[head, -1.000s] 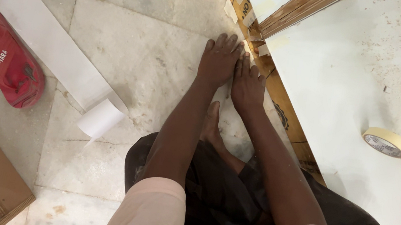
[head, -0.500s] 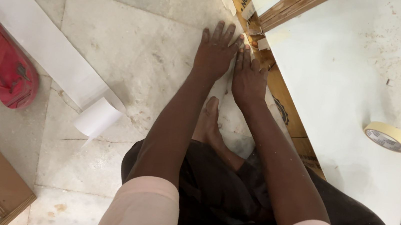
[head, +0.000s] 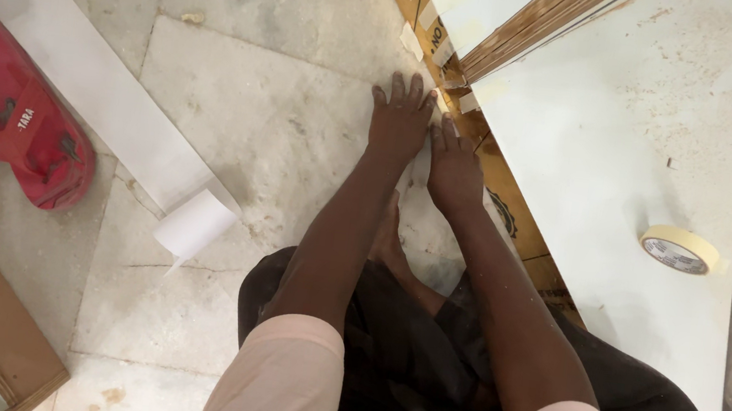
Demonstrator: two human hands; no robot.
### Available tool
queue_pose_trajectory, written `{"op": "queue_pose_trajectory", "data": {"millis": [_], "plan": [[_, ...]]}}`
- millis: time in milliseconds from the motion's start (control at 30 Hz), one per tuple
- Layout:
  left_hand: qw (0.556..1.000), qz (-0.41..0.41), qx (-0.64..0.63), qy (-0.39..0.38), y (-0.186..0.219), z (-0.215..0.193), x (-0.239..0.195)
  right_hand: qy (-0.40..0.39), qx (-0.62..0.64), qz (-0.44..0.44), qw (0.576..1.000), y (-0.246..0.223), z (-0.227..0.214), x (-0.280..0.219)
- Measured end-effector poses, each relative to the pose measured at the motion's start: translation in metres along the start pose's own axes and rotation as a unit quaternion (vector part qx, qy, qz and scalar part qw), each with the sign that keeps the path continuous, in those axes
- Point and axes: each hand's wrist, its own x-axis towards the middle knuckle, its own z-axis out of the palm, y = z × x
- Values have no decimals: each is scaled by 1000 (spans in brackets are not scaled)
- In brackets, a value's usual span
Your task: The person sits on the floor and applies strips of masking tape to the edges of a wooden frame or furniture piece. They tear pieces of tape from a roll and press them down along the seams and corners of the wood.
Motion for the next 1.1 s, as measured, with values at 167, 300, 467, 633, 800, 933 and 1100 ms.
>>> {"op": "queue_pose_trajectory", "data": {"millis": [167,300,467,633,800,933,1100], "plan": [[1000,-5,-15,13,-1,-7,0,-21,-10,23,999,4,10,9],[996,-10,-54,71,1,-26,-1,-16,-11,36,999,1,6,15],[982,24,-165,93,5,-41,3,-35,-10,35,999,2,-1,19],[981,111,-104,120,-4,-25,1,-19,-17,34,999,4,6,20],[986,138,-10,90,-11,-11,1,-28,-27,32,999,6,10,17],[989,113,-42,88,-11,-15,9,-17,-24,33,999,5,9,19],[990,48,-112,64,-5,-32,14,-27,-6,44,999,4,10,18]]}}
